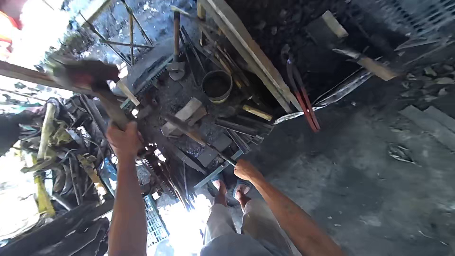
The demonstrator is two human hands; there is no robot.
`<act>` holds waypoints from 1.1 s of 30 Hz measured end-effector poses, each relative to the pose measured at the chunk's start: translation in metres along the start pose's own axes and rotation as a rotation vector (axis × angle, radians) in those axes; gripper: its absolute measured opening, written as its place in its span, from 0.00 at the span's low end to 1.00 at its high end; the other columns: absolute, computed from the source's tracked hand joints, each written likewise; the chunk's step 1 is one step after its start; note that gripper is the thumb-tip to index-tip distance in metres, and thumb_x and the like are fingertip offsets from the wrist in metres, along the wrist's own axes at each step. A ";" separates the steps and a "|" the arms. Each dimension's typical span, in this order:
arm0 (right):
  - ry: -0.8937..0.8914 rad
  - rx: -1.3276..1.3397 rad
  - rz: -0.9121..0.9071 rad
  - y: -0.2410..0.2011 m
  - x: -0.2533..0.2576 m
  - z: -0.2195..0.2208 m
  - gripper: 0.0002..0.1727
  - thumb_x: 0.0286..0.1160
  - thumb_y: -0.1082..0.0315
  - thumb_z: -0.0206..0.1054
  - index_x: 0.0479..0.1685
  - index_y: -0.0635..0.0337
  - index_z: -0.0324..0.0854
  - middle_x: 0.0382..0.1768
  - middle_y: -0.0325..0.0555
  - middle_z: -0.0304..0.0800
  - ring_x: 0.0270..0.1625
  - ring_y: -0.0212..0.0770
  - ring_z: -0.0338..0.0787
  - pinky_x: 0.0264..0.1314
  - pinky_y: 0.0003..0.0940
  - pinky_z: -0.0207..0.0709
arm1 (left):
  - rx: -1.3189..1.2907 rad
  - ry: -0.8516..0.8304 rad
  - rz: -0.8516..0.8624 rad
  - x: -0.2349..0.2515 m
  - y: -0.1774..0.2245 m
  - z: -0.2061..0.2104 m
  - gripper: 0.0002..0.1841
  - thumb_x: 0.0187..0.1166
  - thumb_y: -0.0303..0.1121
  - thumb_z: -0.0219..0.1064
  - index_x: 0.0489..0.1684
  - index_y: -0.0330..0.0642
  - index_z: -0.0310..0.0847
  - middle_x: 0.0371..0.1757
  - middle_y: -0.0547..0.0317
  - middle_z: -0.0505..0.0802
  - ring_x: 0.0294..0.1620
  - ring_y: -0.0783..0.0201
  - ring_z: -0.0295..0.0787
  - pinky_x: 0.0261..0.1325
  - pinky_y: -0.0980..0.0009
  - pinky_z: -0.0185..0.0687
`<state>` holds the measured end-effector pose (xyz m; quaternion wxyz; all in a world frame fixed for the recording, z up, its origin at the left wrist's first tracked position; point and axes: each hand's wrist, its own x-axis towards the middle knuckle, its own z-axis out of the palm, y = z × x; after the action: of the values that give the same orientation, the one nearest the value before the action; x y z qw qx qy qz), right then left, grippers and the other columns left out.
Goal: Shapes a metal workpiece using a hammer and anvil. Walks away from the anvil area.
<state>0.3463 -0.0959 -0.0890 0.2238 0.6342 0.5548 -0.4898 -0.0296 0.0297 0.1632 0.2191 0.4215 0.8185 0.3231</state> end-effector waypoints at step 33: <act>-0.042 0.052 0.108 0.016 -0.022 0.022 0.24 0.71 0.50 0.67 0.51 0.64 0.84 0.55 0.64 0.89 0.61 0.65 0.89 0.56 0.70 0.81 | 0.384 -0.159 0.011 -0.038 -0.117 0.127 0.26 0.85 0.46 0.60 0.71 0.33 0.75 0.47 0.41 0.93 0.44 0.50 0.94 0.51 0.44 0.90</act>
<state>0.3550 -0.1292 -0.0828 0.2449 0.6582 0.5021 -0.5047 0.0072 -0.0095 -0.0049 0.1969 0.4841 0.8429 0.1281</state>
